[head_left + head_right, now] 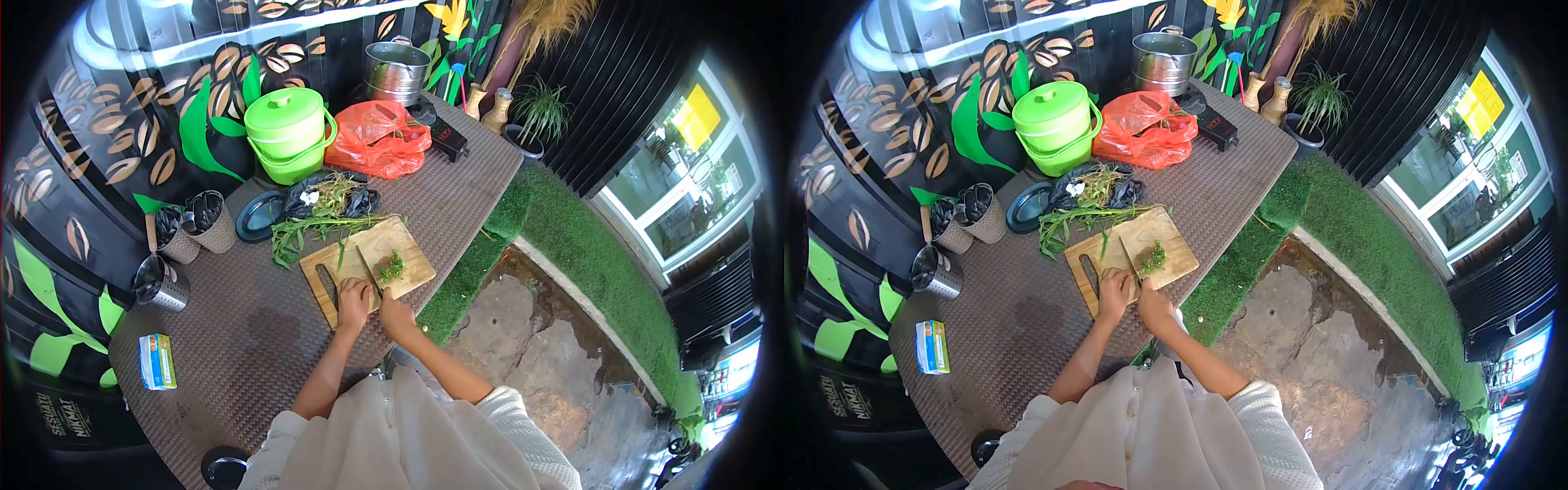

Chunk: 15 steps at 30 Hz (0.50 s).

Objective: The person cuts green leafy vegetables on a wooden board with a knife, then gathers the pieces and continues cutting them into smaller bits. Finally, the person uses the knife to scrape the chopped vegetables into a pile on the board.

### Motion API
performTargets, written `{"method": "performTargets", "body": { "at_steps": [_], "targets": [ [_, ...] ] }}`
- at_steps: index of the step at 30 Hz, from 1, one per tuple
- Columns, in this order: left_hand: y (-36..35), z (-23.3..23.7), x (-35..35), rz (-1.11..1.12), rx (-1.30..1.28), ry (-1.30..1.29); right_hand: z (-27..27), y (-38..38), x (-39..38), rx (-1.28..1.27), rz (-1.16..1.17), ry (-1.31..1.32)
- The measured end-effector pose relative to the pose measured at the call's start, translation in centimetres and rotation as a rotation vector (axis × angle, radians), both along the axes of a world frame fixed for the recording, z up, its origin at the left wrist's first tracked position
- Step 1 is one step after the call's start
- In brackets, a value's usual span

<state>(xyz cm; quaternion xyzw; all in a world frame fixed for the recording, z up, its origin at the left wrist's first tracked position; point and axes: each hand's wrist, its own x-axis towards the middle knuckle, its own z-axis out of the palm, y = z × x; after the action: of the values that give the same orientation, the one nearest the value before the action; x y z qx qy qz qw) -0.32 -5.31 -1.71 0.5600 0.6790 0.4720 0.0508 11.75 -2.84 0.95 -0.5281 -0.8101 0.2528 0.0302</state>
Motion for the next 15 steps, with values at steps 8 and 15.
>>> {"method": "performTargets", "body": {
  "at_steps": [8,15],
  "targets": [
    [-0.5,-0.7,0.1,-0.009,0.041,0.140,-0.3,2.4,-0.5,0.040,0.045,0.077],
    [-0.4,-0.3,0.0,-0.015,0.001,0.005,-0.7,-0.6,-0.4,-0.046,-0.056,-0.016]
  ]
}}
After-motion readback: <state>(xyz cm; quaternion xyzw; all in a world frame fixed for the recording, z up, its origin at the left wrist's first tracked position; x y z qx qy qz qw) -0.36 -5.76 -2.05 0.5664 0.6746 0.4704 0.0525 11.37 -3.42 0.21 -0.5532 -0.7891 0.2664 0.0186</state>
